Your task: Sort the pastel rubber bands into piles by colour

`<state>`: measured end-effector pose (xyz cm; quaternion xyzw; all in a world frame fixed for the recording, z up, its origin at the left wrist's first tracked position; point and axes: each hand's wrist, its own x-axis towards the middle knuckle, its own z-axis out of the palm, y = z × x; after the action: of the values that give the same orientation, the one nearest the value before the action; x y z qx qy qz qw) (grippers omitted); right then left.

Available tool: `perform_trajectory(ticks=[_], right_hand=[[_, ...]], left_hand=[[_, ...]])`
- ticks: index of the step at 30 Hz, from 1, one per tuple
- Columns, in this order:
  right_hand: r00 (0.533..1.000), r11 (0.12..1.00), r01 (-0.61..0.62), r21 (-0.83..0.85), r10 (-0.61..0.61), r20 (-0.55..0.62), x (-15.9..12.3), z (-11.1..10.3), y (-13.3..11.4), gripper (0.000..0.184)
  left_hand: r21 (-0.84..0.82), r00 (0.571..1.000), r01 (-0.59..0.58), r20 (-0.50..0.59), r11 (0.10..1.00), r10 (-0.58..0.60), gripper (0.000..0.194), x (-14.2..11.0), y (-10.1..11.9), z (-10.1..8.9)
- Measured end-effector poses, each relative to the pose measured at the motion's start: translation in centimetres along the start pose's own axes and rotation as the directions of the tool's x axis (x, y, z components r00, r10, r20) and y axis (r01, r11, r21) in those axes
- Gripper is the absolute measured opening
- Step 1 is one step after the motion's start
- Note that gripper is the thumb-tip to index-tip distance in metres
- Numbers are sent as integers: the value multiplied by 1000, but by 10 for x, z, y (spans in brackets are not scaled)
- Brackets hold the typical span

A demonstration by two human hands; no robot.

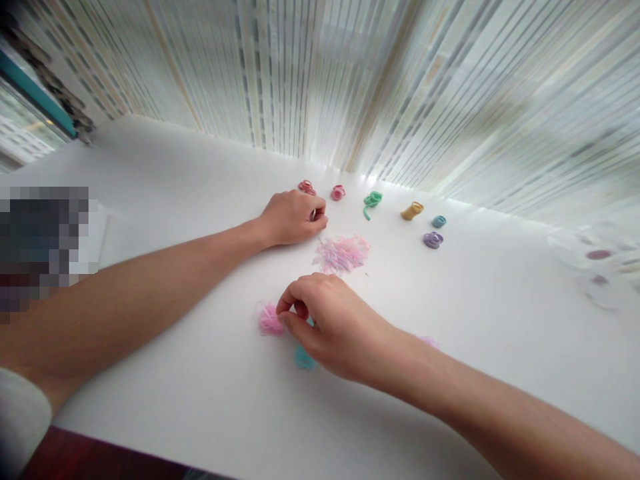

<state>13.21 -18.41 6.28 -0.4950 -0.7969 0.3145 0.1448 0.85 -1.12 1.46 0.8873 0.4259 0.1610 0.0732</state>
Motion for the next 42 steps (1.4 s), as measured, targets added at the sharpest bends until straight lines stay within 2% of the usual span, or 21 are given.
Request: perform_trajectory(ticks=[7, 10, 13, 16, 17, 19, 21, 22, 24, 28, 30, 36, 42], right_hand=[[994, 997, 49, -65, -55, -94, -8, -5, 4, 13], [984, 997, 35, -65, -45, -171, -23, -19, 9, 16], [956, 995, -47, -83, 21, -293, -41, -40, 27, 19], [892, 985, -163, -65, 119, -437, -52, -64, 61, 25], [853, 977, -207, -40, 160, -496, -54, -71, 74, 27], [748, 954, -288, 85, 279, -602, -52, -83, 96, 29], [673, 932, -261, 252, 363, -644, -46, -88, 112, 32], [665, 921, -227, 317, 384, -641, -42, -88, 117, 32], [681, 912, -156, 379, 377, -628, -33, -83, 122, 34], [817, 913, -122, 388, 315, -483, -21, -65, 124, 34], [863, 915, -130, 383, 295, -410, -20, -60, 126, 35], [912, 942, -139, 306, 242, -331, -26, -61, 124, 31], [956, 991, -71, 118, 101, -276, -26, -59, 92, 22]], left_hand=[[-4, 1000, 2, 3, 1000, -2, 24, 0, 0, 0], [-12, 1000, 1, -1, 1000, -1, 24, 0, 0, 1], [-20, 1000, 2, -3, 1000, -2, 22, 0, 0, 1], [-15, 1000, 11, 5, 1000, -11, 21, 1, 0, 0], [-13, 1000, 13, 12, 1000, -13, 22, 1, 0, 0], [-5, 999, 17, 28, 1000, -17, 22, 1, 0, -1], [7, 999, 25, 42, 1000, -26, 23, 1, -1, -3], [17, 999, 28, 42, 999, -29, 24, 1, -1, -3], [32, 999, 31, 41, 999, -32, 24, 1, -2, -5], [43, 997, 44, 54, 998, -46, 23, 2, -3, -7], [48, 997, 46, 58, 998, -49, 22, 2, -4, -7], [55, 998, 44, 51, 997, -47, 24, 2, -5, -7], [70, 998, 38, 48, 997, -41, 25, 1, -4, -8]])
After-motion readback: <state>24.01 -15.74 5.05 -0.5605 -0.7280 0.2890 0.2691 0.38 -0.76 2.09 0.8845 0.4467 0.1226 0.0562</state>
